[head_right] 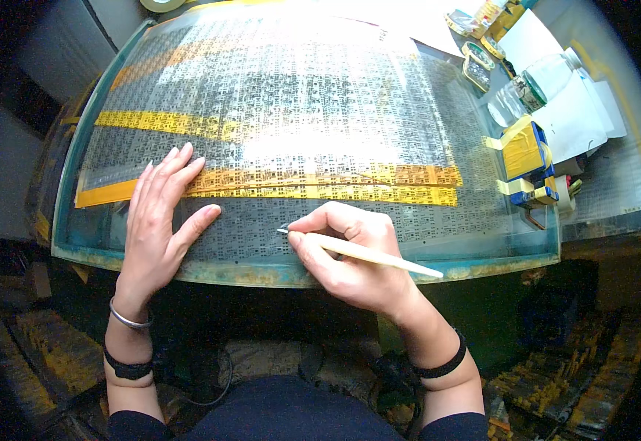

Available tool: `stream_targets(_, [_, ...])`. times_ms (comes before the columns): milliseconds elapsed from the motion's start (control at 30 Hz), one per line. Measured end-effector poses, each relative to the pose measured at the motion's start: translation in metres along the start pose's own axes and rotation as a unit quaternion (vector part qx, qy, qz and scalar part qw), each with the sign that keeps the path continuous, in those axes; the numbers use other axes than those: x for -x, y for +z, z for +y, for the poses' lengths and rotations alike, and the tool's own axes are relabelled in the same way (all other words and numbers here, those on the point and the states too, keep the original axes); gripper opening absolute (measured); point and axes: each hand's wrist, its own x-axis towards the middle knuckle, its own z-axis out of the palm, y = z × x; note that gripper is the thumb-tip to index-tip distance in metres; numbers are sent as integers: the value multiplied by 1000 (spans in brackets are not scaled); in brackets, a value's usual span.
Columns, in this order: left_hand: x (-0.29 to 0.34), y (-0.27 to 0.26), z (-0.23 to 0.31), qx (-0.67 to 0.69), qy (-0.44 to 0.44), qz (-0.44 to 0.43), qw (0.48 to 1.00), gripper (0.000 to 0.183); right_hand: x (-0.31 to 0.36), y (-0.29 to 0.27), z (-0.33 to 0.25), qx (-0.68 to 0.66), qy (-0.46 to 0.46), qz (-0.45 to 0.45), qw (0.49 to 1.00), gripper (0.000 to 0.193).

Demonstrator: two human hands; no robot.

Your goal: The person is cleaning a large sheet of film with a specialized tool.

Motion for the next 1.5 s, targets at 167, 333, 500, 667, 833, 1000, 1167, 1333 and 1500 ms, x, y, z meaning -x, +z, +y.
stream_targets(167, [1, 0, -1, -11, 1, -3, 1000, 58, 0, -7, 0, -57, -16, -68, 996, 9])
stream_targets(333, [-2, -1, 4, 59, -1, 45, 997, 59, 4, -25, 5, -281, -21, 105, 954, 11])
stream_targets(500, [6, -10, 22, 99, 90, 33, 991, 62, 2, -70, 20, -318, -14, 216, 923, 18])
stream_targets(667, [-4, 1, 74, 19, 142, -92, 985, 103, 6, -87, 39, -381, -3, 155, 912, 17])
stream_targets(833, [-1, 10, 73, -20, 162, -114, 980, 108, 4, -80, 36, -340, -6, 160, 927, 14])
stream_targets(1000, [-3, 9, 68, 35, 241, -107, 964, 79, 6, -83, 40, -332, -8, 141, 933, 17])
stream_targets(1167, [1, 10, 59, 203, 293, -1, 934, 31, 4, -77, 36, -279, -18, 165, 946, 14])
stream_targets(1333, [13, -1, 68, 304, 237, 58, 921, 28, 15, -60, 26, -36, -189, 182, 964, 6])
stream_targets(1500, [25, -16, 80, 241, 226, 53, 942, 49, 38, -27, -3, -6, -249, -108, 963, 8])
